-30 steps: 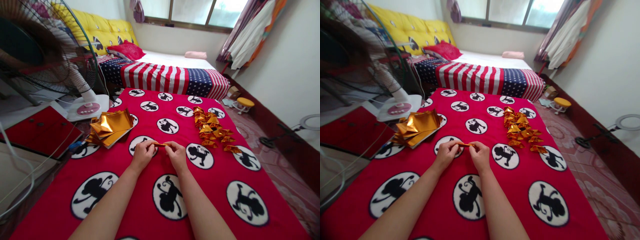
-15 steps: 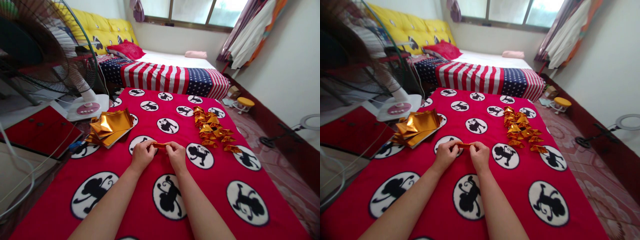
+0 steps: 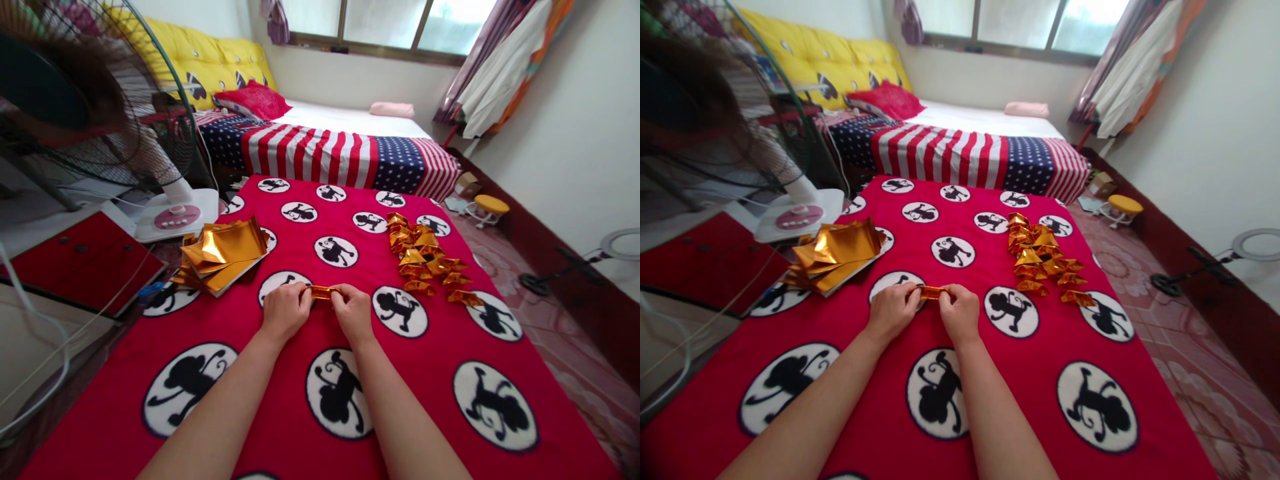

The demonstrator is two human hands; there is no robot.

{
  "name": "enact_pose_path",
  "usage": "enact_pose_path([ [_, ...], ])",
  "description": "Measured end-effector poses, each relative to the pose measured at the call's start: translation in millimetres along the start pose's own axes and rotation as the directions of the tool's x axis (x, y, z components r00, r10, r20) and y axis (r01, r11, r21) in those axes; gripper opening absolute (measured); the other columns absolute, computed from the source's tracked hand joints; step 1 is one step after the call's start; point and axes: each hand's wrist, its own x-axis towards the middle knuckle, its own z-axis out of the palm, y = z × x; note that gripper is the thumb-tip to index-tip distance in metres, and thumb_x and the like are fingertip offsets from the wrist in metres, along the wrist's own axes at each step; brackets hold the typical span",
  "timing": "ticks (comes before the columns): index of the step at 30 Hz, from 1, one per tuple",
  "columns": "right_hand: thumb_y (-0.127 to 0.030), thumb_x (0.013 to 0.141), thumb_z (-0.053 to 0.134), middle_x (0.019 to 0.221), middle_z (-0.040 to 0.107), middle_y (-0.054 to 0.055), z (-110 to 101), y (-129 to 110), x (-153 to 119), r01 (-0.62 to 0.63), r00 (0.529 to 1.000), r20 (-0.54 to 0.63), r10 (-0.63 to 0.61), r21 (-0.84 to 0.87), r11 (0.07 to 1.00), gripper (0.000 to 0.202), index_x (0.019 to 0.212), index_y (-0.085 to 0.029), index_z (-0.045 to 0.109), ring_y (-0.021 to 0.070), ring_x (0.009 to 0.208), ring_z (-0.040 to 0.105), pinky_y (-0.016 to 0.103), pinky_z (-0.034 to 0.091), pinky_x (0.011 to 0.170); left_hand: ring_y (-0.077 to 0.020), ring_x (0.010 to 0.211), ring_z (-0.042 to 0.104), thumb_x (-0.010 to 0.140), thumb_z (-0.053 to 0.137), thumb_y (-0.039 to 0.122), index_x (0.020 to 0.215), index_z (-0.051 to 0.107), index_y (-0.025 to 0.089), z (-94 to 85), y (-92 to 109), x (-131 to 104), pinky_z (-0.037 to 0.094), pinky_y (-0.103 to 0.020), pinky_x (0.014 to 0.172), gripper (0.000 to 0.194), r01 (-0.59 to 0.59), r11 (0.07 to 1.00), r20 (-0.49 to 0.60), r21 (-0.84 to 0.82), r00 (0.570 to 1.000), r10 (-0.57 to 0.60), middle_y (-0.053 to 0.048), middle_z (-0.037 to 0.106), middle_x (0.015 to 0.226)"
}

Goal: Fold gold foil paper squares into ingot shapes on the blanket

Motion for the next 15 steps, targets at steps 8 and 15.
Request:
enact_pose_path([
  [8,-0.026,0.084,0.048,0.068,0.07,0.003,-2.0,-0.3,1.1,0.031,0.999,0.018,-0.03,-0.066,0.997,0.027,0.083,-0.02,0.074,0.0167,0.063,0.061,0.023,0.041,0.057,-0.0198,0.074,0.065,0.094,0.036,0.036,0.083,0.067,0.023,0.4,-4.0,2.0,0.029,-0.029,0.059,0.035,-0.056,0.998,0.046,0.023,0.997,0.054,-0.005,0.071,0.081],
  [15,-0.017,0.076,0.05,0.073,0.072,0.003,-1.9,0.4,1.7,0.068,0.998,0.021,-0.065,-0.2,0.977,0.026,0.082,-0.019,0.075,0.0158,0.063,0.062,0.023,0.043,0.061,-0.0204,0.078,0.065,0.091,0.04,0.031,0.084,0.067,0.022,-0.6,-3.3,1.9,0.034,-0.028,0.06,0.03,-0.085,0.995,0.077,0.045,0.994,0.082,-0.005,0.072,0.085],
])
